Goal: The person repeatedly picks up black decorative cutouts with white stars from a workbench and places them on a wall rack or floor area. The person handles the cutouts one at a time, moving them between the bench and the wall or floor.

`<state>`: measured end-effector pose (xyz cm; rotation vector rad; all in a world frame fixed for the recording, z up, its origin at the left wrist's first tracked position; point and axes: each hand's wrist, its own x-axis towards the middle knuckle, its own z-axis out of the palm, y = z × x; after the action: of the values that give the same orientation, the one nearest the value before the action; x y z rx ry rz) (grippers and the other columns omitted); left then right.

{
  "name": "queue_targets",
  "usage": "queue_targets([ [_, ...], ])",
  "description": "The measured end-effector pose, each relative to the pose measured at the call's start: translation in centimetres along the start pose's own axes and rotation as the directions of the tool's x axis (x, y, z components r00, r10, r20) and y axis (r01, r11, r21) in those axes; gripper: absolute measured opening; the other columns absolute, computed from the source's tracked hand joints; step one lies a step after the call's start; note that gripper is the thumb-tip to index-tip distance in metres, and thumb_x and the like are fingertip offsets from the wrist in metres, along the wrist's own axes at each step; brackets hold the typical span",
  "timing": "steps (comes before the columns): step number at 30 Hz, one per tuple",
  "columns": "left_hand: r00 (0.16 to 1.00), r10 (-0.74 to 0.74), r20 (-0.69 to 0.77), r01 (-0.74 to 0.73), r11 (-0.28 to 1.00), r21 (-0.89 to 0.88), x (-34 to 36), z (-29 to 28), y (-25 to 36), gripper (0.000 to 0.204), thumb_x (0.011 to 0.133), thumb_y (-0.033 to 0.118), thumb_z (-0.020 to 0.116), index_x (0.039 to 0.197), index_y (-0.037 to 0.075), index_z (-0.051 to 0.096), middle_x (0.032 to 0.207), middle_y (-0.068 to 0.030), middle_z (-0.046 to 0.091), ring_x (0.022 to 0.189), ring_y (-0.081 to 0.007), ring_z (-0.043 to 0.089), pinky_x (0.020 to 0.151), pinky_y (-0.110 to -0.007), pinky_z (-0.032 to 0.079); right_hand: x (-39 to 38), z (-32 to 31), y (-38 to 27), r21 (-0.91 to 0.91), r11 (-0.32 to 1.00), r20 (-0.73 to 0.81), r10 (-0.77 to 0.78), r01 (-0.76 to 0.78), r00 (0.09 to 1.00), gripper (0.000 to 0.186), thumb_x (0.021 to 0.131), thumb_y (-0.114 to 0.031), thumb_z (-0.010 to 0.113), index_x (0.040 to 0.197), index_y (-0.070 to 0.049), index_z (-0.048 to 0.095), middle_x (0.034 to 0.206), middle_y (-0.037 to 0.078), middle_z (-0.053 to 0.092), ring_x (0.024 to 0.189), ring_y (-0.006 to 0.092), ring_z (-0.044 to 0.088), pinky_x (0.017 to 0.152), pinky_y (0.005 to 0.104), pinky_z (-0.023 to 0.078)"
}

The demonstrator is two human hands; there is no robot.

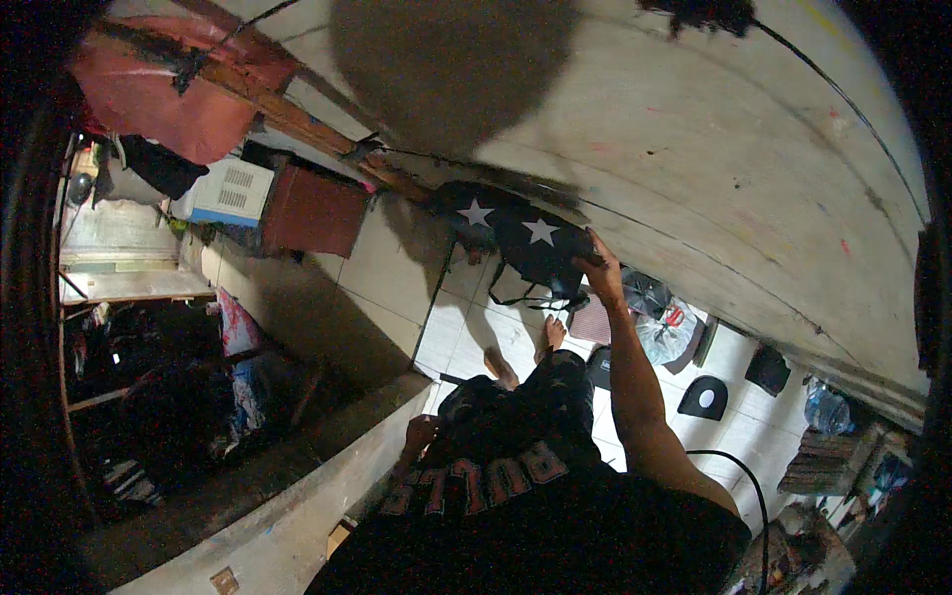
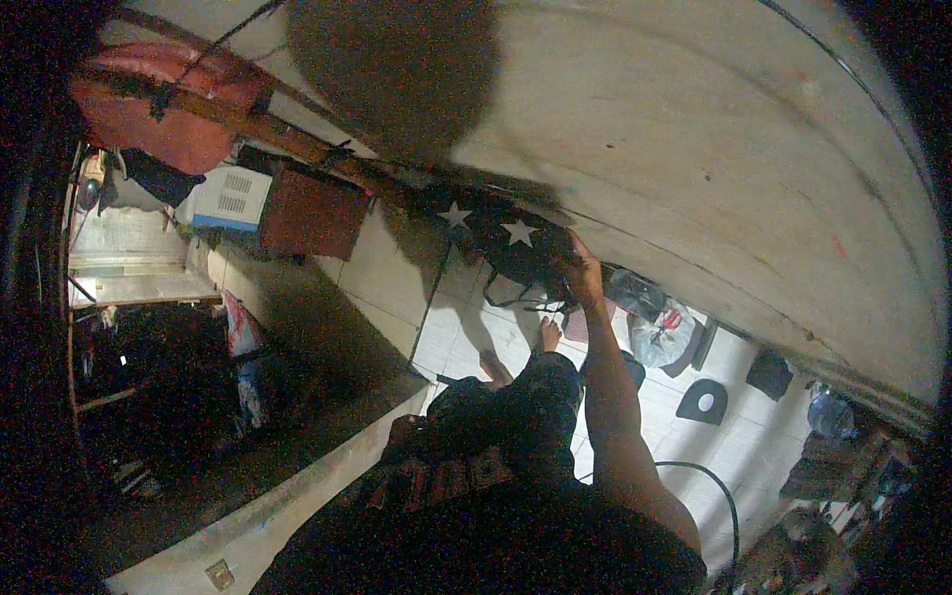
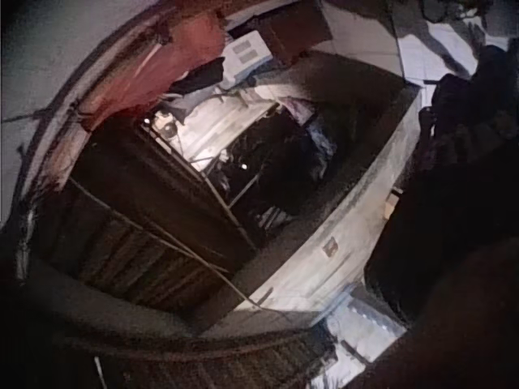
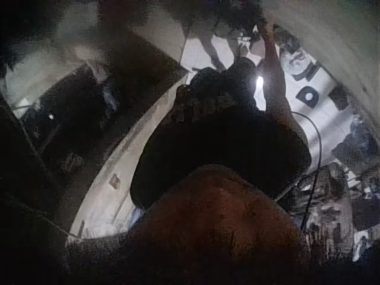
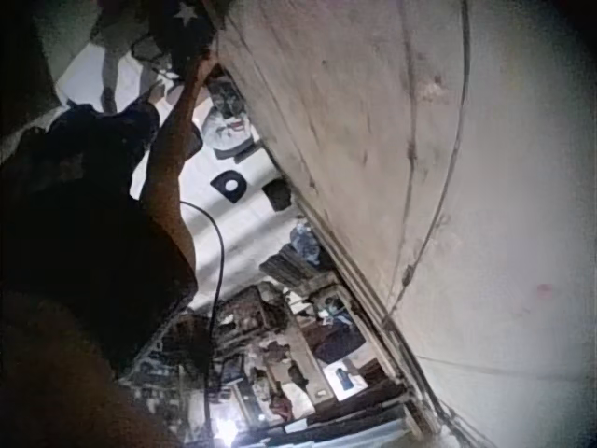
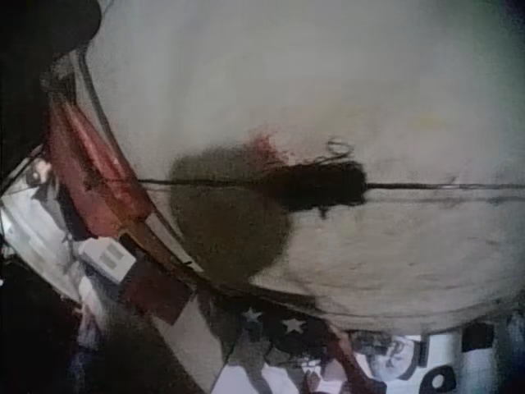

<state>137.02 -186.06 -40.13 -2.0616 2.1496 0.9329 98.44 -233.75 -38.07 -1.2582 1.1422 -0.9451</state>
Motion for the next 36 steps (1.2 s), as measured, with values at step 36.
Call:
queue_targets([
  [36, 0.720, -0.080, 0.689, 0.216, 0.970, -0.113, 25.6, 8.9, 29.4, 0.026, 0.087, 0.024, 0.057, 0.098, 0.001, 0.056, 0.088, -0.0142, 0.062, 0.071, -0.0275, 0.063, 0.053, -0.036, 0.050, -78.7, 8.8, 17.7, 0.821, 0.554, -0.551, 0.832, 0.136, -0.057, 0.023, 0.085, -0.019, 0.062, 0.097, 0.000, 0.064, 0.089, 0.014, 0.068, 0.073, 0.0261, 0.067, 0.065, 0.0376, 0.056],
])
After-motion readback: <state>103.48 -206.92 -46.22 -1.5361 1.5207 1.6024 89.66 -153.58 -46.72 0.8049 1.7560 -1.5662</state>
